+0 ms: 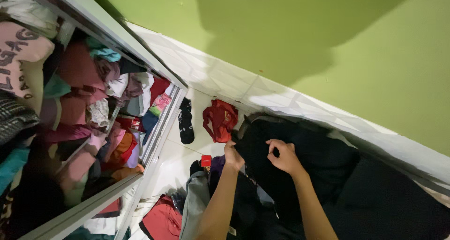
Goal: The person picks up a dark garment from a pile and folds it on a surface by bringing the sides together and smoothing the fabric.
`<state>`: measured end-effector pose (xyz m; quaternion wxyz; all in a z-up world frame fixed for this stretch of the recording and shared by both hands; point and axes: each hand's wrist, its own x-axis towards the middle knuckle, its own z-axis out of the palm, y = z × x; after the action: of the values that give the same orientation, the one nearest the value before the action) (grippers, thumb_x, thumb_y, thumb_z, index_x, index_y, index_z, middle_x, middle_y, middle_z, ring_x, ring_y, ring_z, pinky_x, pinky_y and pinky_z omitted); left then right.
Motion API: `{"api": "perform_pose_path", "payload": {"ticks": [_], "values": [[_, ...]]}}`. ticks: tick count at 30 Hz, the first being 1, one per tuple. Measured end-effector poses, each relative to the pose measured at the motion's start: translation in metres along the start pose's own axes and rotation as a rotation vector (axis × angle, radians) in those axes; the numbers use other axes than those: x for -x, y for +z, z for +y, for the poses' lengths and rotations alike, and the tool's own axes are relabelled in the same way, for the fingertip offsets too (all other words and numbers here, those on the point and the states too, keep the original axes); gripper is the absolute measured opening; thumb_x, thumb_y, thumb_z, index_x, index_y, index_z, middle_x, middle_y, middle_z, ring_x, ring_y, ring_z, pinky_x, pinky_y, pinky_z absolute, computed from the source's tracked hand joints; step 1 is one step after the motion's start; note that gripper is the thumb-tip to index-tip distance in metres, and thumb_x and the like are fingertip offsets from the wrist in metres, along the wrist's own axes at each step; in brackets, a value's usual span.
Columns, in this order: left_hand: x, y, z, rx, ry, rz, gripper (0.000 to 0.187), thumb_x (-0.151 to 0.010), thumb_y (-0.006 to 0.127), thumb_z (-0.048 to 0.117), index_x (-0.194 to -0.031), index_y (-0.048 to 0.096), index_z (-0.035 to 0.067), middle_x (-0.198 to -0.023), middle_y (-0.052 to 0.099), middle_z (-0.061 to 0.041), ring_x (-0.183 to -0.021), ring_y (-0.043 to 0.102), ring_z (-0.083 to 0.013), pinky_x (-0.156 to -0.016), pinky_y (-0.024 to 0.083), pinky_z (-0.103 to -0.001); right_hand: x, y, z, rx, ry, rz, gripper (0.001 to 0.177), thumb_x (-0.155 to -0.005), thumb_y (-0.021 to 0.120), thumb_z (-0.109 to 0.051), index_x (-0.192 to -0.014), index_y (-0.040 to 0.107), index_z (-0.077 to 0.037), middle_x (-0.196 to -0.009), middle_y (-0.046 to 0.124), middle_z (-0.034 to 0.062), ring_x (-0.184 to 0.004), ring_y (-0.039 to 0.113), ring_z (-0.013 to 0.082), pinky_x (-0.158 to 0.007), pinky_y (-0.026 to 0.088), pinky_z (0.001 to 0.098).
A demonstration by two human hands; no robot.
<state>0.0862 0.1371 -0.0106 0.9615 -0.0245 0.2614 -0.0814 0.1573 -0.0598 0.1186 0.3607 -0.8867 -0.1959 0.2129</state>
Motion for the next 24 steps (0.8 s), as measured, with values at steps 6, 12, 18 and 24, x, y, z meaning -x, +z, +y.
{"api": "perform_pose_path", "payload": {"ticks": [6,12,18,24], "values": [[-0.002,0.018,-0.017,-0.048,0.045,0.070,0.037,-0.083,0.059,0.023,-0.115,0.065,0.006,-0.116,0.069,-0.013,-0.111,0.064,-0.0336,-0.105,0.050,-0.047,-0.006,0.018,0.009,-0.063,0.019,-0.015,0.013,-0.070,0.079,-0.008,-0.076,0.067,-0.008,-0.131,0.066,0.0149,-0.133,0.056,0.0349,-0.100,0.046,0.0482],[-0.005,0.016,-0.013,-0.067,-0.023,0.209,0.040,-0.077,0.055,0.026,-0.109,0.067,0.005,-0.107,0.071,-0.012,-0.099,0.067,-0.0311,-0.092,0.055,-0.041,-0.020,0.033,0.013,-0.194,0.101,0.031,0.030,-0.076,0.080,-0.010,-0.100,0.062,-0.009,-0.134,0.062,0.0169,-0.117,0.065,0.0343,-0.097,0.052,0.0430],[-0.012,-0.026,-0.013,-0.162,-0.027,0.241,0.026,-0.082,0.056,0.028,-0.098,0.064,0.010,-0.092,0.067,-0.007,-0.085,0.065,-0.0261,-0.079,0.055,-0.041,-0.034,0.044,0.019,-0.387,0.395,-0.052,0.096,-0.077,0.082,-0.015,-0.154,0.025,-0.018,-0.123,0.064,0.0284,-0.101,0.067,0.0332,-0.086,0.055,0.0399],[-0.013,-0.022,-0.015,-0.142,-0.020,0.106,0.016,-0.087,0.056,0.024,-0.097,0.062,0.013,-0.097,0.066,-0.004,-0.096,0.067,-0.0252,-0.090,0.056,-0.040,-0.045,0.065,0.052,-0.223,0.284,-0.023,0.098,-0.074,0.079,-0.002,-0.157,0.028,-0.016,-0.131,0.060,0.0315,-0.114,0.067,0.0351,-0.092,0.054,0.0397]]}}
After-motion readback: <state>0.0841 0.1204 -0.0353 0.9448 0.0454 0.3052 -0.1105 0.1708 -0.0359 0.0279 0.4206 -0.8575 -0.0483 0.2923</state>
